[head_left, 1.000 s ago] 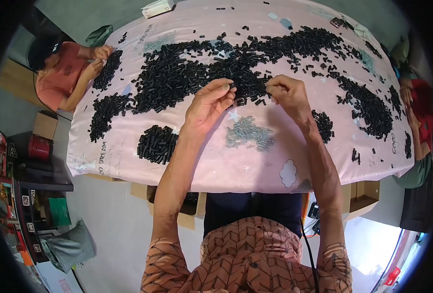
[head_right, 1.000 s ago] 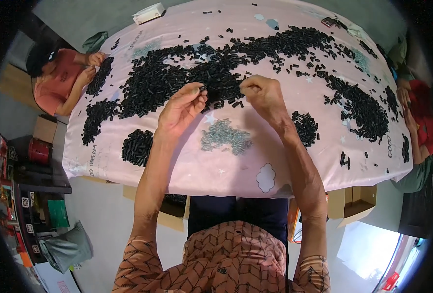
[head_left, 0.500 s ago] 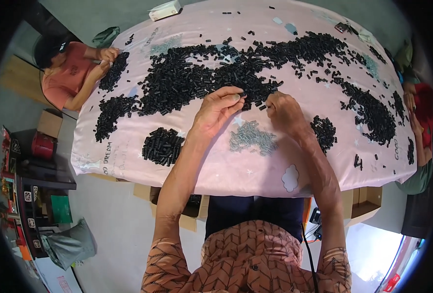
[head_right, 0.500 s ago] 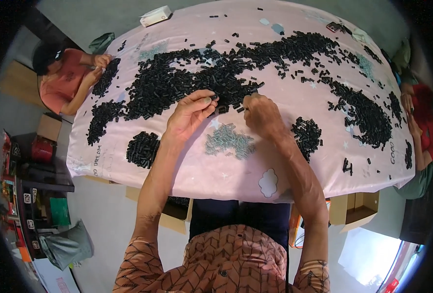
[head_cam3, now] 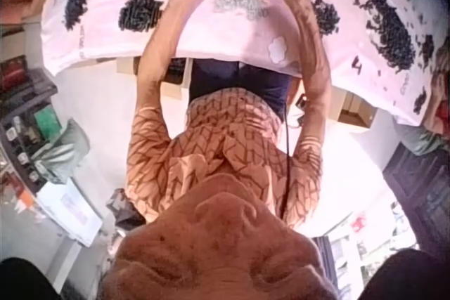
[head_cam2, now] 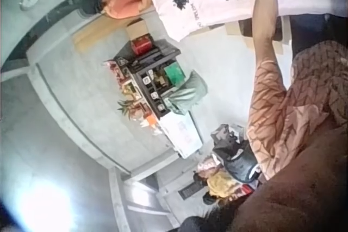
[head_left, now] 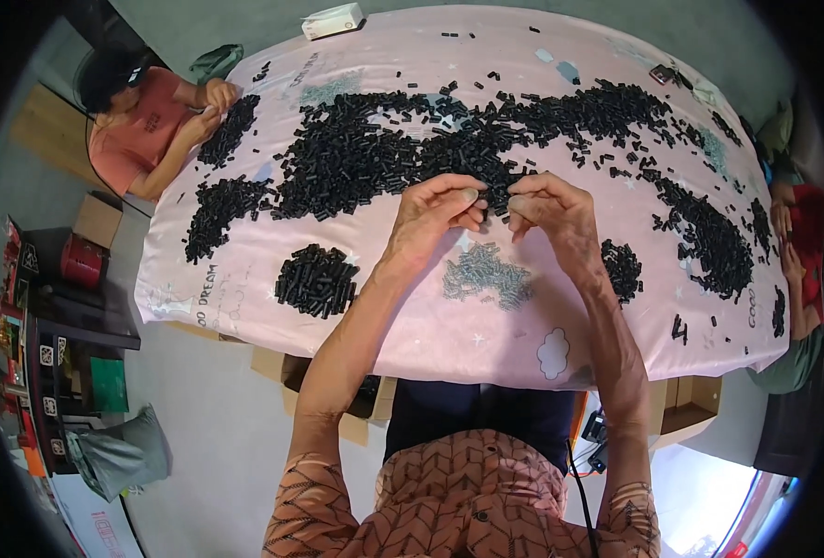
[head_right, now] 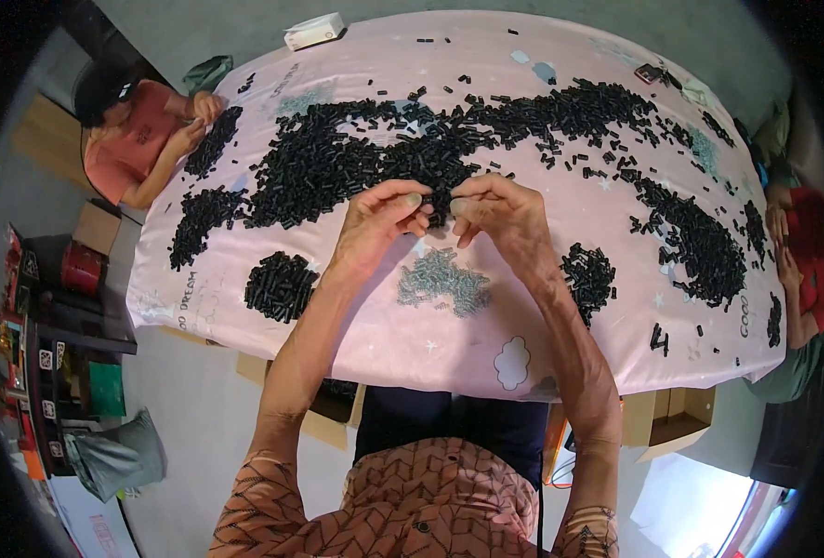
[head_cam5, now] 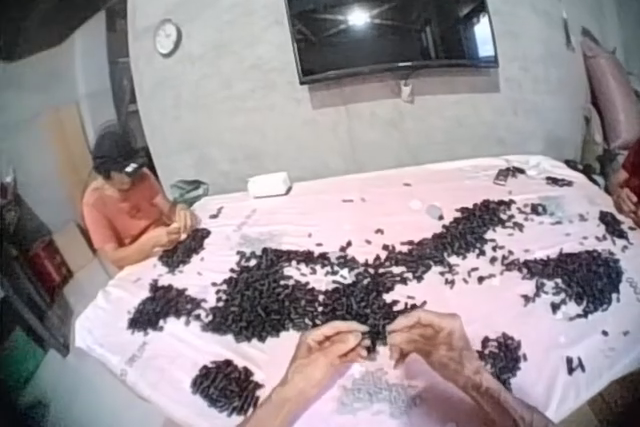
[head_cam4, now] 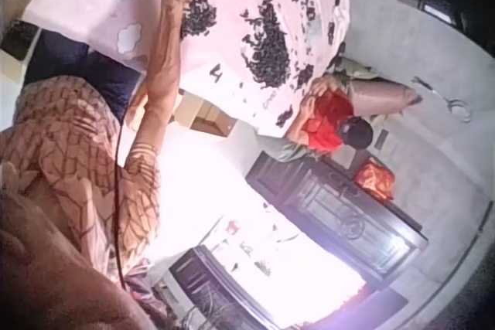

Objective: Sorting small black plastic components on a workbench.

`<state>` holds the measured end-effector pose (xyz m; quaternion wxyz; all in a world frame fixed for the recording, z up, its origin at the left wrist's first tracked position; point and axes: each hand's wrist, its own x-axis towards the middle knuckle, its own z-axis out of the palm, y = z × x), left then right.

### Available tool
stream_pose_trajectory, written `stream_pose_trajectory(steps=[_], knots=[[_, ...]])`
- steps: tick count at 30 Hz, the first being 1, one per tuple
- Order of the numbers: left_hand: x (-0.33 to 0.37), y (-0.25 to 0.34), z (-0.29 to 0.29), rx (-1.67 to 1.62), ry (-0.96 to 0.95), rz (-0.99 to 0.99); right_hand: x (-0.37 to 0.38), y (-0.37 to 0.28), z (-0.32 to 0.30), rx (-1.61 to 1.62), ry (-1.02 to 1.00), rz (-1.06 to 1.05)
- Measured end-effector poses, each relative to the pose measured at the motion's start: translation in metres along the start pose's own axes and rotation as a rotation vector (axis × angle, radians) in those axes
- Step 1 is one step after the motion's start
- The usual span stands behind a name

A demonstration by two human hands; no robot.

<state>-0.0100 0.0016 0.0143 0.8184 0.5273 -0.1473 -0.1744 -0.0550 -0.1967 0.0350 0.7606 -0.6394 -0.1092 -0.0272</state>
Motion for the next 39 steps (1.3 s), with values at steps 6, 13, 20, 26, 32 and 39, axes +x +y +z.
stream_pose_trajectory(steps=[6, 13, 20, 26, 32, 39], knots=[[-0.003, 0.003, 0.003, 0.047, -0.009, -0.006, -0.002, 0.003, 0.003, -0.03, -0.022, -0.029], [-0.004, 0.003, 0.005, 0.044, -0.022, -0.025, -0.005, 0.006, 0.006, -0.033, 0.007, -0.057], [-0.003, 0.0, 0.003, 0.014, -0.076, -0.011, -0.004, 0.018, 0.006, -0.017, -0.038, -0.124], [-0.005, 0.003, 0.006, 0.076, -0.097, 0.035, -0.004, 0.018, 0.004, -0.015, -0.056, -0.148], [-0.009, 0.005, 0.012, 0.131, -0.083, 0.132, -0.007, 0.016, 0.008, -0.066, -0.043, -0.213], [-0.014, 0.008, 0.019, 0.288, -0.096, 0.35, -0.012, 0.005, 0.014, -0.078, -0.027, -0.306]])
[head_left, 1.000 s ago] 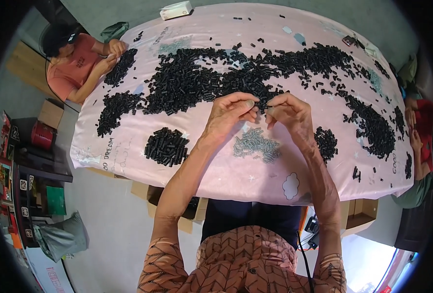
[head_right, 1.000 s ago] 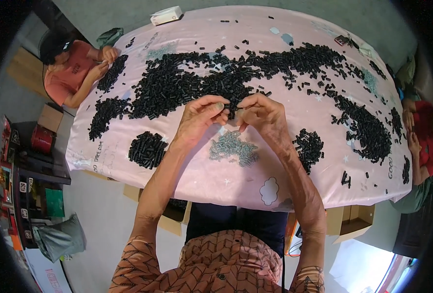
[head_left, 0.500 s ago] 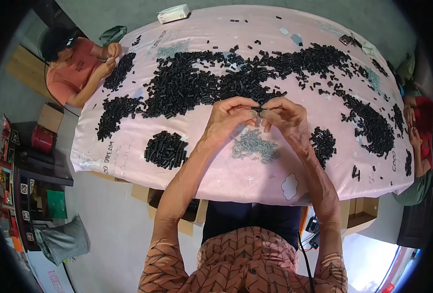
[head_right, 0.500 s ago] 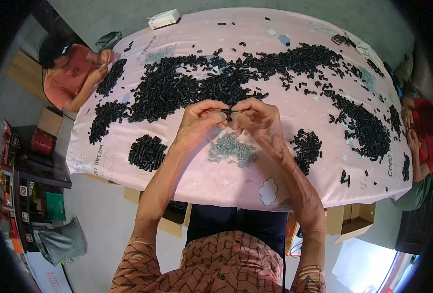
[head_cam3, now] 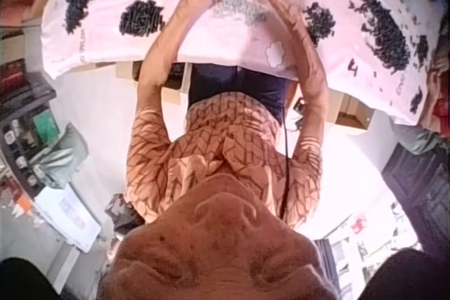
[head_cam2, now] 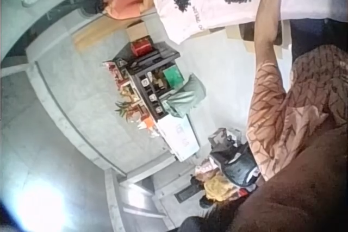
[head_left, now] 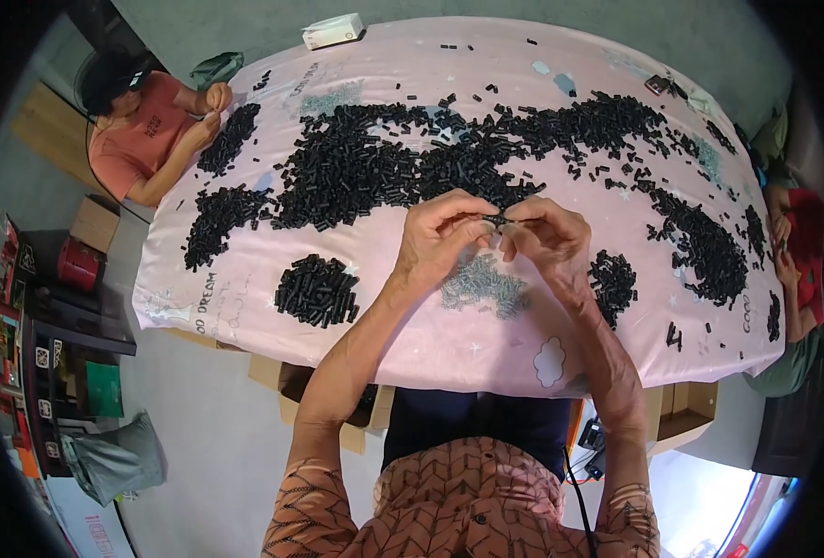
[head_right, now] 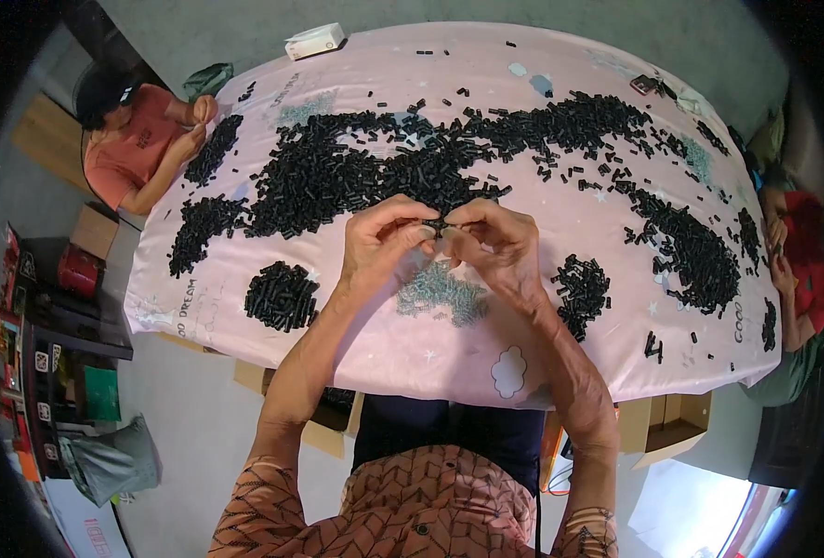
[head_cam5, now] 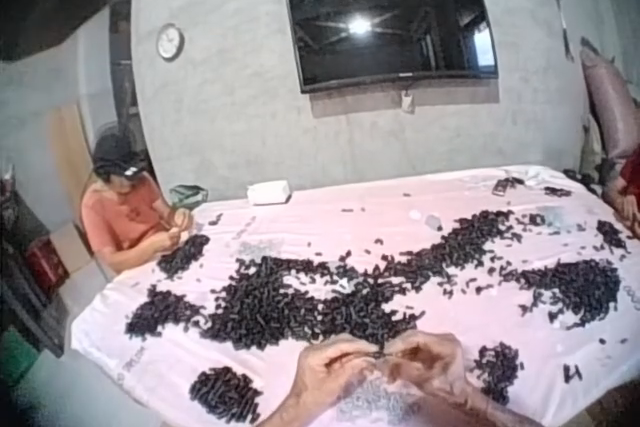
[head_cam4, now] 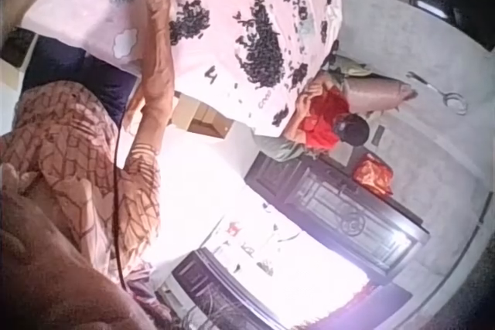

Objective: Sorting small black plastic components on a workbench.

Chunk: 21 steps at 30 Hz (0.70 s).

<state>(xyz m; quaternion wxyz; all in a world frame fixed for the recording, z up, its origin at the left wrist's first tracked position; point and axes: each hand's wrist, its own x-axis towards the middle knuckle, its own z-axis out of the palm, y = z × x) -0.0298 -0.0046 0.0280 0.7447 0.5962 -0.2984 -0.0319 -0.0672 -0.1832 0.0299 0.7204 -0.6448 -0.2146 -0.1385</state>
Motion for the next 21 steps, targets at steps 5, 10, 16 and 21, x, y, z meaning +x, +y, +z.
stream_pose_trajectory(steps=[5, 10, 16, 21], knots=[[0.0003, 0.0047, -0.0001, 0.043, -0.004, 0.043, 0.0013, -0.0035, 0.004, -0.025, 0.011, -0.044], [0.0017, 0.0023, -0.0009, 0.096, -0.025, 0.081, 0.0004, -0.0033, 0.0014, -0.018, 0.015, -0.007], [-0.0003, 0.0011, -0.0021, 0.063, -0.003, 0.068, 0.0, 0.0005, 0.0014, 0.01, -0.007, -0.026], [0.0009, 0.0009, -0.002, 0.073, -0.021, 0.071, -0.0012, 0.0028, -0.0006, -0.016, 0.015, -0.038]])
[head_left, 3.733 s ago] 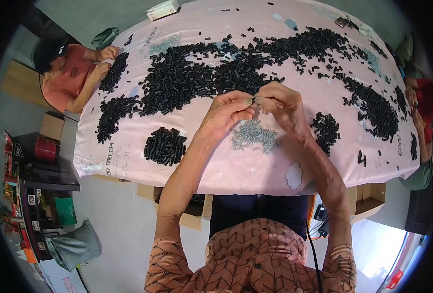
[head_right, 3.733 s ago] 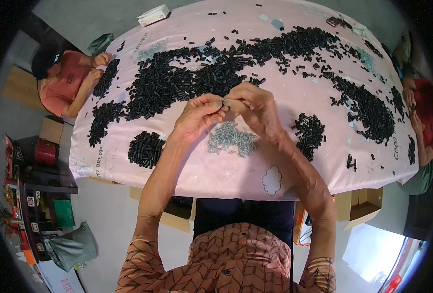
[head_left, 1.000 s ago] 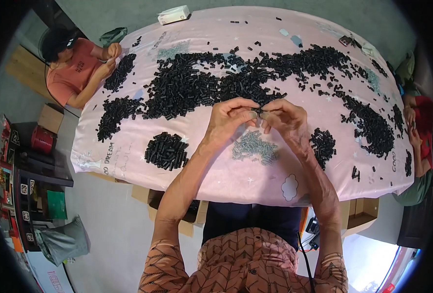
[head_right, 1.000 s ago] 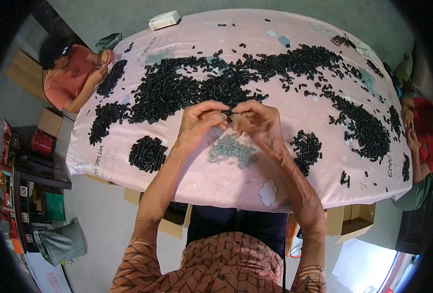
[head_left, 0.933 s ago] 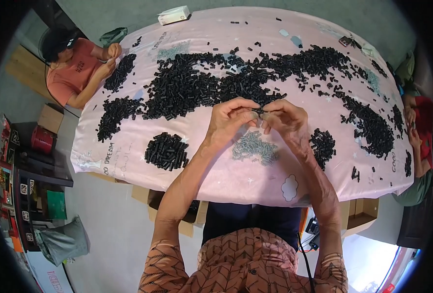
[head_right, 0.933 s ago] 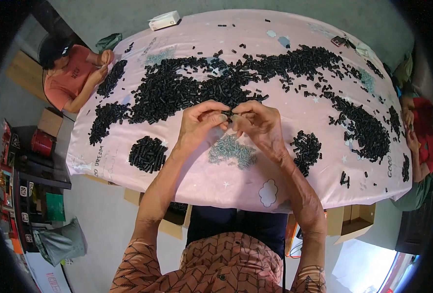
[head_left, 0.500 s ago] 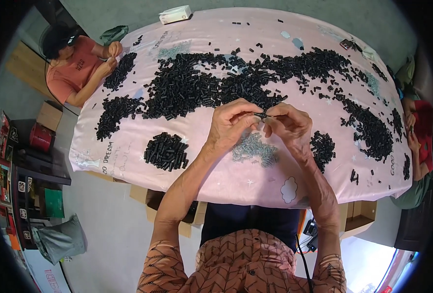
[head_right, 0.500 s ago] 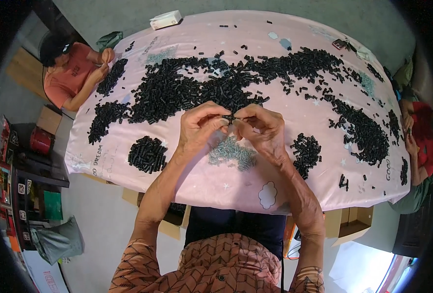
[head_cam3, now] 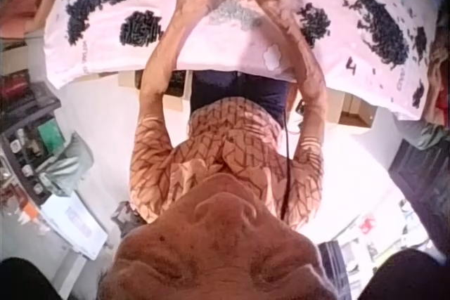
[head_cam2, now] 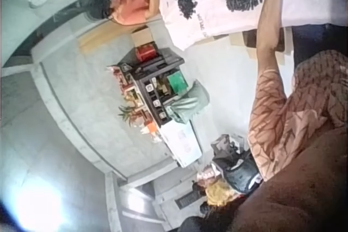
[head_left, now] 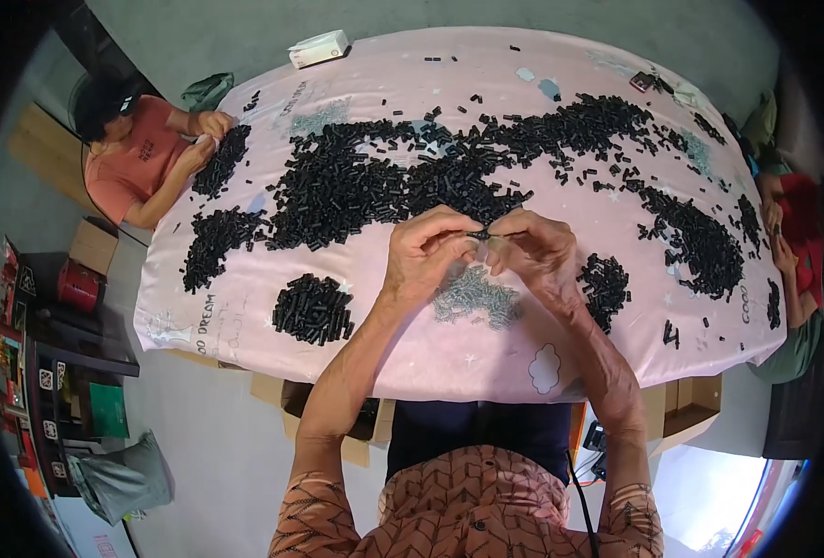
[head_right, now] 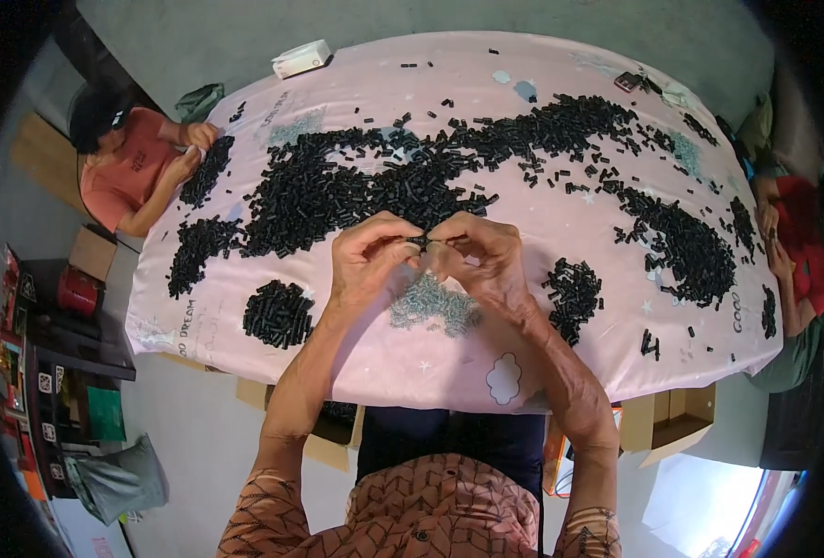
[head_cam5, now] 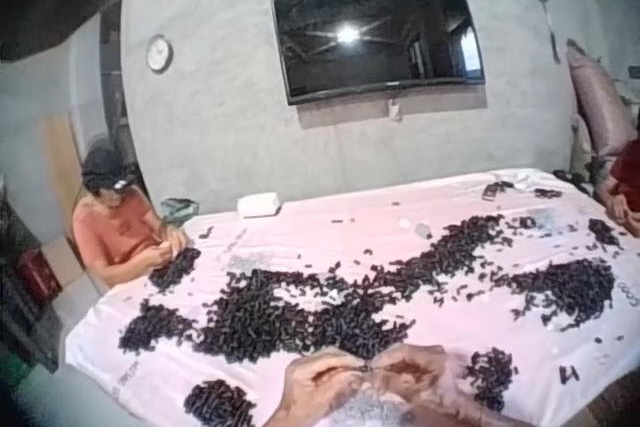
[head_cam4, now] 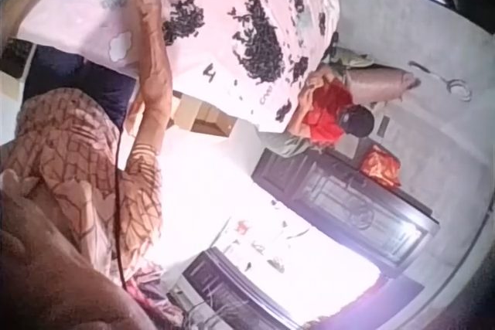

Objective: Sorting small black plastic components on a workbench.

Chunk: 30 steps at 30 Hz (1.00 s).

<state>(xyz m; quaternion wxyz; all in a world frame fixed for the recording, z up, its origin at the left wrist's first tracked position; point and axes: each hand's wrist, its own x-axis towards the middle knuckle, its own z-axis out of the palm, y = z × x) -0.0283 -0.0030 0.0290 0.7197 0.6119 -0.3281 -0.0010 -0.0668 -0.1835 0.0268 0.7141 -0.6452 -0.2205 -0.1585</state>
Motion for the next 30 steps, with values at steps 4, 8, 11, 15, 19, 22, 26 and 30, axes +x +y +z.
stream_pose_trajectory(steps=[4, 8, 11, 15, 19, 22, 26, 30], knots=[[0.0, 0.0, -0.002, 0.022, -0.012, 0.018, 0.001, 0.001, 0.001, -0.043, 0.007, -0.026], [0.0, 0.001, -0.002, 0.075, -0.016, 0.03, 0.001, 0.001, 0.002, -0.007, -0.002, -0.037], [0.0, 0.005, -0.001, 0.104, -0.012, 0.017, 0.0, 0.006, -0.001, -0.066, -0.021, -0.074], [0.0, 0.01, 0.0, 0.165, -0.015, 0.027, -0.001, 0.005, -0.001, -0.127, -0.038, -0.097], [-0.001, 0.008, -0.001, 0.17, -0.002, 0.033, -0.001, -0.001, 0.004, -0.033, -0.065, -0.05], [0.0, 0.01, -0.001, 0.15, -0.013, -0.024, -0.001, 0.001, 0.002, 0.061, -0.069, -0.033], [0.001, 0.009, -0.003, 0.113, -0.012, -0.032, 0.0, 0.001, 0.002, 0.051, -0.064, 0.053], [0.0, 0.009, -0.006, 0.103, -0.009, -0.017, 0.002, 0.002, 0.001, 0.04, -0.097, 0.03]])
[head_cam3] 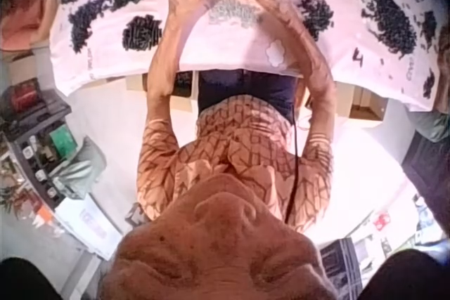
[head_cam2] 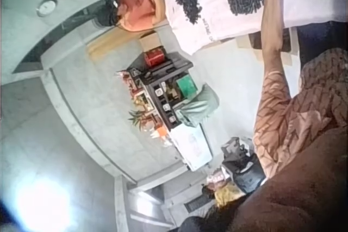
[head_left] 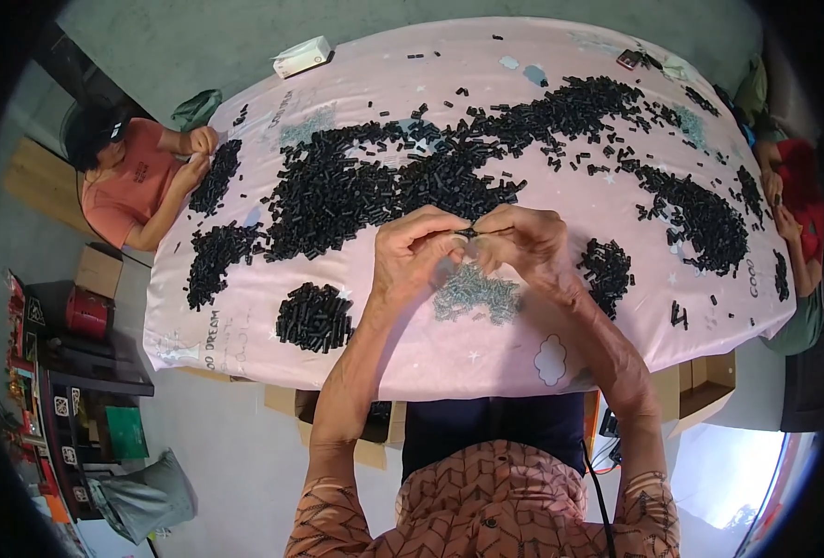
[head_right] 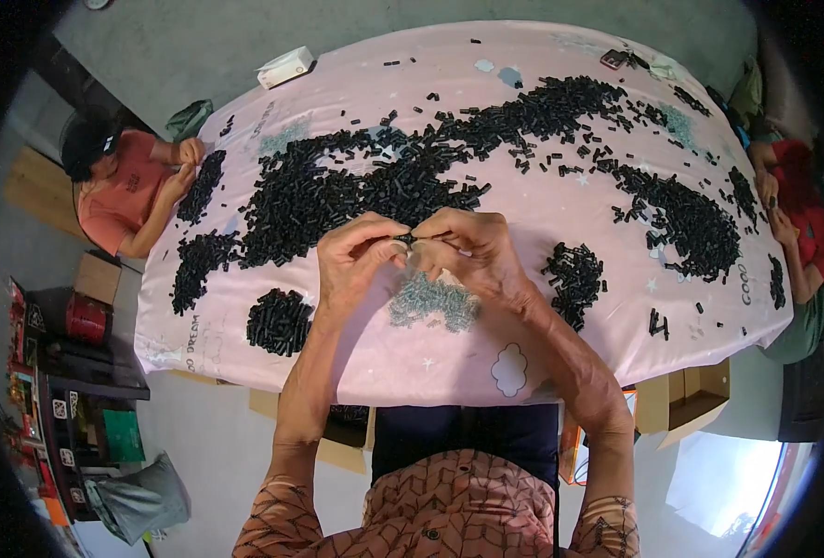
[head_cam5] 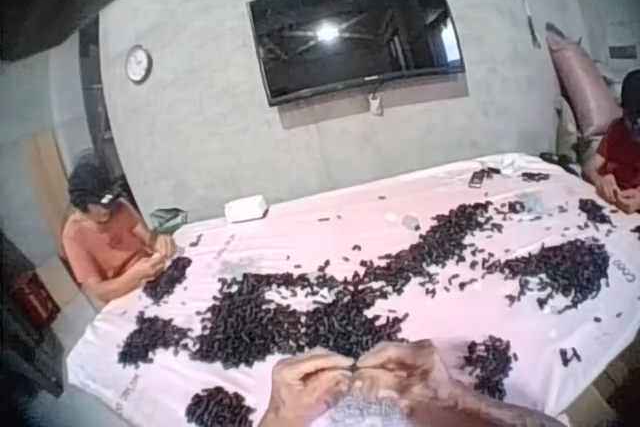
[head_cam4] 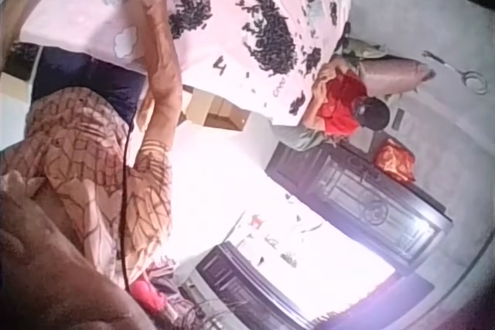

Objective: Sorting small black plastic components on a workbench.

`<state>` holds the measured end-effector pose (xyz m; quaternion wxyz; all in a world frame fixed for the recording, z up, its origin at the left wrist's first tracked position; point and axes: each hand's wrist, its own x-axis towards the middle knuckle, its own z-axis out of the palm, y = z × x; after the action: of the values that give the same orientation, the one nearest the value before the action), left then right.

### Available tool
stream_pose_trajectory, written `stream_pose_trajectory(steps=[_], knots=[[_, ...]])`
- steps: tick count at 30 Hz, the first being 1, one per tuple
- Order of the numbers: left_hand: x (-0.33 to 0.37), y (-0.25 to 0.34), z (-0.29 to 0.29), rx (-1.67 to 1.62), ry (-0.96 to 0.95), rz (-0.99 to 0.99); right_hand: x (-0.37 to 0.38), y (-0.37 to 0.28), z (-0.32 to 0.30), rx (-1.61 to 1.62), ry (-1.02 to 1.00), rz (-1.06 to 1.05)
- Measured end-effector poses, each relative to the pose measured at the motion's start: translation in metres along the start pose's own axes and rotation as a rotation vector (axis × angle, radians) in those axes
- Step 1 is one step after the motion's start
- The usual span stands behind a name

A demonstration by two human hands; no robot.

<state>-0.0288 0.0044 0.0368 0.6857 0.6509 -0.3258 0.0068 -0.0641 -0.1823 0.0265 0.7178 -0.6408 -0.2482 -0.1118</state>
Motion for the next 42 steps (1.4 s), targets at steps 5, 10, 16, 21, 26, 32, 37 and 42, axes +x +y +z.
stream_pose_trajectory(steps=[5, 10, 16, 21, 26, 32, 37, 42], knots=[[0.001, 0.001, -0.001, -0.049, -0.004, -0.028, 0.0, -0.001, -0.003, 0.015, -0.019, -0.033], [0.001, 0.004, -0.005, -0.064, -0.091, -0.044, -0.001, -0.005, -0.003, 0.009, -0.04, -0.012], [0.002, 0.003, -0.016, -0.117, -0.199, -0.111, -0.003, -0.004, -0.003, -0.214, -0.092, -0.031], [0.001, -0.001, -0.018, -0.184, -0.224, -0.136, -0.002, -0.008, -0.001, -0.226, -0.098, -0.075], [0.003, -0.004, -0.018, -0.23, -0.235, -0.133, -0.002, -0.012, 0.002, -0.242, -0.092, -0.09], [0.002, -0.007, -0.014, -0.394, -0.237, -0.158, -0.003, -0.011, 0.002, -0.348, -0.081, -0.187], [0.0, -0.013, -0.014, -0.527, -0.227, -0.218, -0.004, -0.012, 0.006, -0.454, -0.071, -0.242], [0.0, -0.012, -0.013, -0.508, -0.223, -0.247, -0.005, -0.009, 0.009, -0.519, -0.044, -0.258]])
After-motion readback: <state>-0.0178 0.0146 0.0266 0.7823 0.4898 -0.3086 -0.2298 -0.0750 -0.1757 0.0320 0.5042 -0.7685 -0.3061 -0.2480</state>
